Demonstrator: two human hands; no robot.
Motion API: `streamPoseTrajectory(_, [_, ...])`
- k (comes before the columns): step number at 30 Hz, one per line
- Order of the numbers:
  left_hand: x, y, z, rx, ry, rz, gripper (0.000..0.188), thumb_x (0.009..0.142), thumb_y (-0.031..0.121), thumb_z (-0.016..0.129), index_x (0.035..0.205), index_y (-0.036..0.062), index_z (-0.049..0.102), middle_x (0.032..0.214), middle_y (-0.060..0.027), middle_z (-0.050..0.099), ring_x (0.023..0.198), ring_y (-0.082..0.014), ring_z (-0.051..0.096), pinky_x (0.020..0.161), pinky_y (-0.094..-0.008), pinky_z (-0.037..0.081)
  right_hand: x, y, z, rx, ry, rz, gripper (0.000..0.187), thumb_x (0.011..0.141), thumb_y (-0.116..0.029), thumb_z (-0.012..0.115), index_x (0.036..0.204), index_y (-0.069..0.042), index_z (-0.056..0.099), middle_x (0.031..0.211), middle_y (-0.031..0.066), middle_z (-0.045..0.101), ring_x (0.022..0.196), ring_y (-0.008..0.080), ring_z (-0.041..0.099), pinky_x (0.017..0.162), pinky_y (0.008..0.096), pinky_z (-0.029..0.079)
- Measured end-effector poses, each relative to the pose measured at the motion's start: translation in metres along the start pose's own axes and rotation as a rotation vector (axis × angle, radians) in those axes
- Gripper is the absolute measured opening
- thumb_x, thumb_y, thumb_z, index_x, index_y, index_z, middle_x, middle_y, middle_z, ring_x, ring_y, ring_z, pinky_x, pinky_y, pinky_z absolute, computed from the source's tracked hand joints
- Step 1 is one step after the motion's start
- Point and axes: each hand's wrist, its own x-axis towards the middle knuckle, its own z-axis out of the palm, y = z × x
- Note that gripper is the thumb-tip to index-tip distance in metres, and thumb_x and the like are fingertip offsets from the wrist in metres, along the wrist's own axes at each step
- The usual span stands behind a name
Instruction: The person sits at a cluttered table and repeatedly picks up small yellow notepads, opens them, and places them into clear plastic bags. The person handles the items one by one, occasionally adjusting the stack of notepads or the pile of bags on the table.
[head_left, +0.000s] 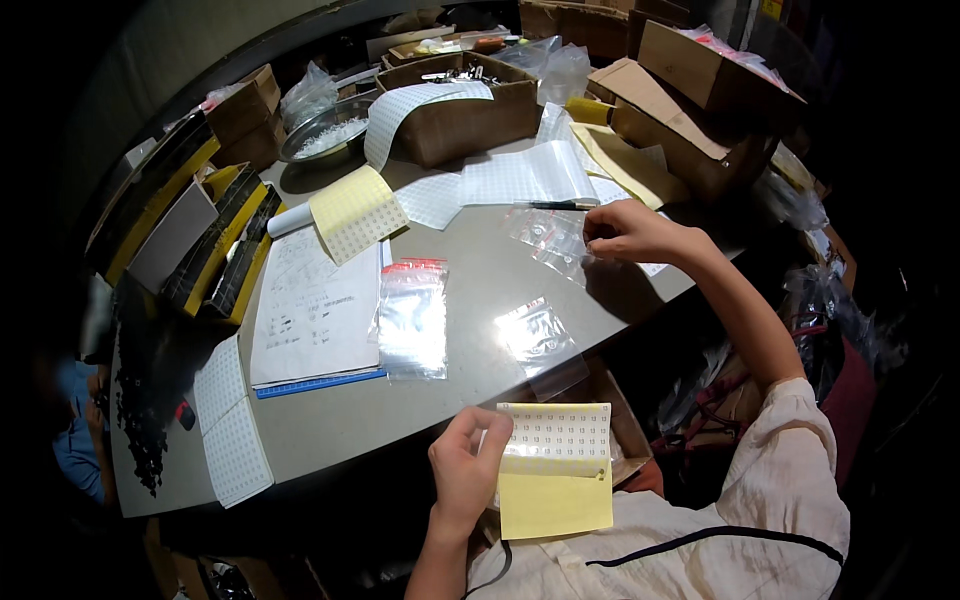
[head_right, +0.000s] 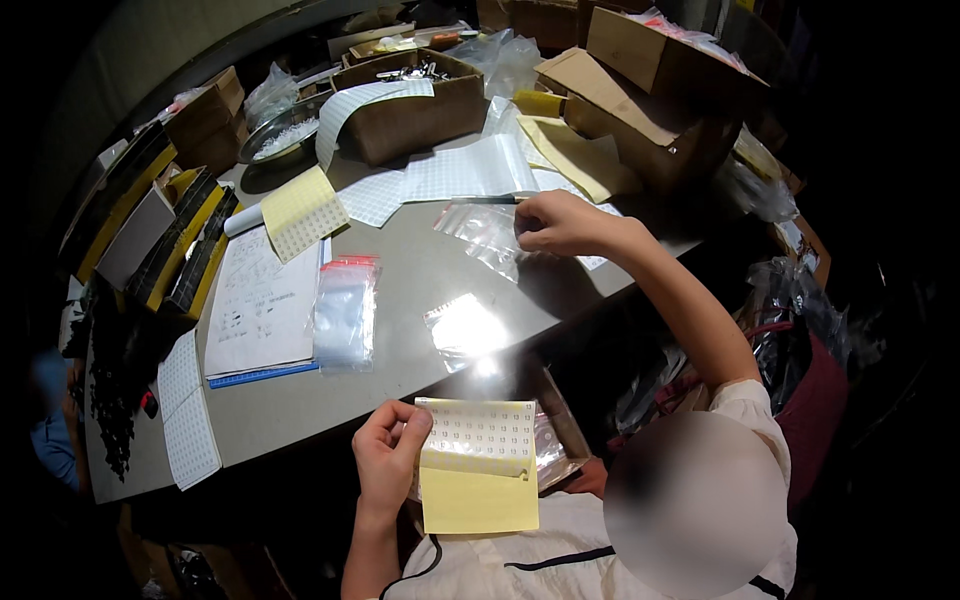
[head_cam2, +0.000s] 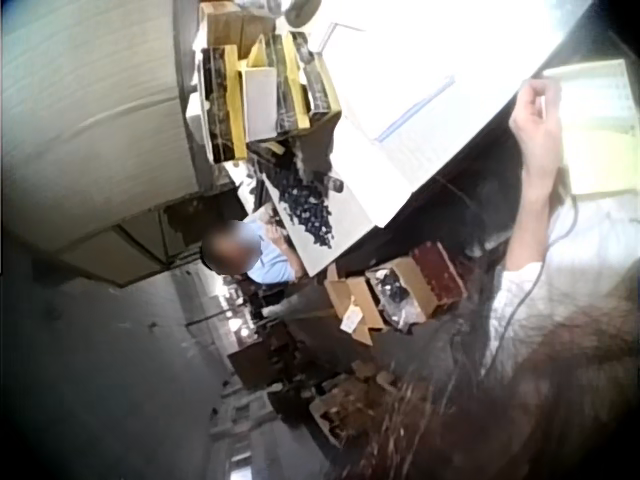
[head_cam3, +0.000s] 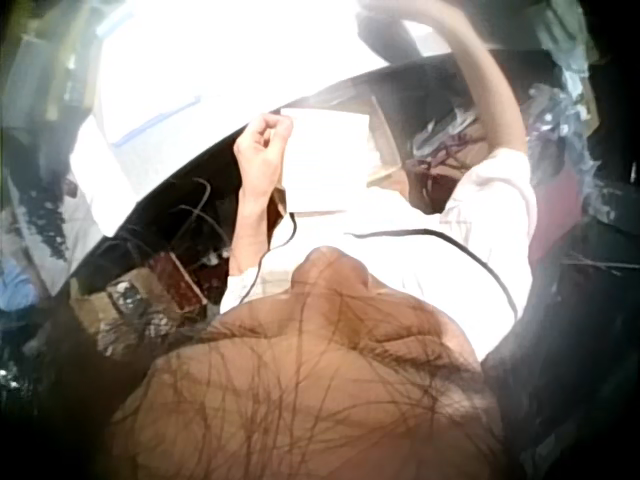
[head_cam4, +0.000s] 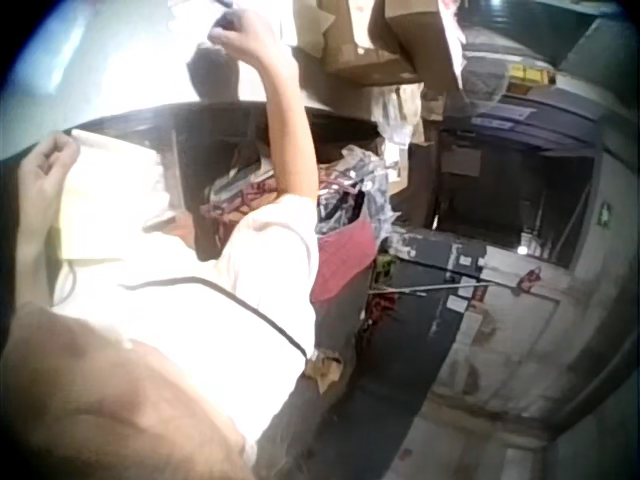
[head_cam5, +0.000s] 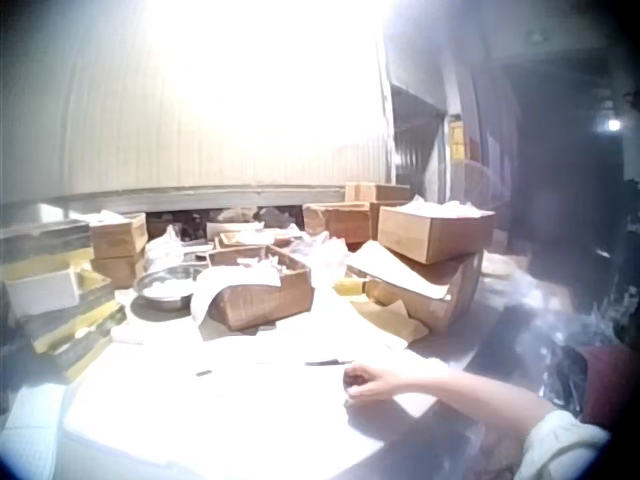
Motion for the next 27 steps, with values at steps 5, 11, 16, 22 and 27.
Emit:
streamPoseTrajectory(5, [0.002, -0.002, 0.001, -0.079, -0.027, -0.002, 0.014, 0.097, 0.007, 0.070, 0.095, -0.0067, 0.068, 0.082, -0.0047, 0.070, 0.077, -0.0059, 0.061, 0.066, -0.0236, 0.051, 0.021, 0.029, 0.001, 0.400, -0.122, -0.006, 0.012, 0.092, -0.014, 0.066, 0.090, -0.003, 0.064, 0.083, 0.0004, 0.063, 0.079, 0.0082, 0.060, 0.074, 0.0261, 0.050])
streamPoseTrajectory(11, [-0.004, -0.003, -0.006, -0.091, -0.005, 0.005, 0.014, 0.099, 0.007, 0.069, 0.095, -0.0060, 0.067, 0.084, -0.0029, 0.070, 0.077, -0.0045, 0.061, 0.065, -0.0221, 0.050, 0.002, -0.015, 0.046, 0.526, -0.268, 0.018, 0.008, 0.095, -0.011, 0.066, 0.095, -0.004, 0.064, 0.090, 0.0006, 0.067, 0.086, 0.0094, 0.065, 0.079, 0.0262, 0.053])
streamPoseTrajectory(16, [-0.008, 0.003, -0.003, -0.140, -0.029, 0.019, 0.014, 0.101, 0.008, 0.068, 0.095, -0.0051, 0.066, 0.084, -0.0024, 0.069, 0.077, -0.0038, 0.061, 0.064, -0.0216, 0.049, -0.021, -0.038, 0.061, 0.476, -0.231, -0.077, 0.018, 0.096, -0.018, 0.069, 0.098, -0.001, 0.065, 0.089, 0.0029, 0.068, 0.082, 0.0110, 0.064, 0.076, 0.0285, 0.053])
streamPoseTrajectory(22, [-0.008, 0.003, -0.003, -0.139, -0.033, 0.027, 0.015, 0.101, 0.009, 0.068, 0.095, -0.0048, 0.066, 0.084, -0.0027, 0.070, 0.077, -0.0042, 0.061, 0.065, -0.0217, 0.049, -0.016, -0.030, 0.050, 0.258, -0.196, -0.076, 0.016, 0.092, -0.014, 0.068, 0.097, 0.002, 0.068, 0.084, 0.0069, 0.070, 0.079, 0.0146, 0.066, 0.073, 0.0303, 0.052])
streamPoseTrajectory(27, [-0.009, 0.004, 0.000, -0.145, -0.024, 0.035, 0.015, 0.101, 0.010, 0.068, 0.095, -0.0047, 0.066, 0.085, -0.0029, 0.070, 0.077, -0.0042, 0.061, 0.065, -0.0218, 0.049, -0.014, -0.036, 0.052, -0.162, -0.079, -0.051, 0.038, 0.091, -0.032, 0.075, 0.101, 0.004, 0.069, 0.088, 0.0175, 0.072, 0.078, 0.0320, 0.069, 0.075, 0.0409, 0.054])
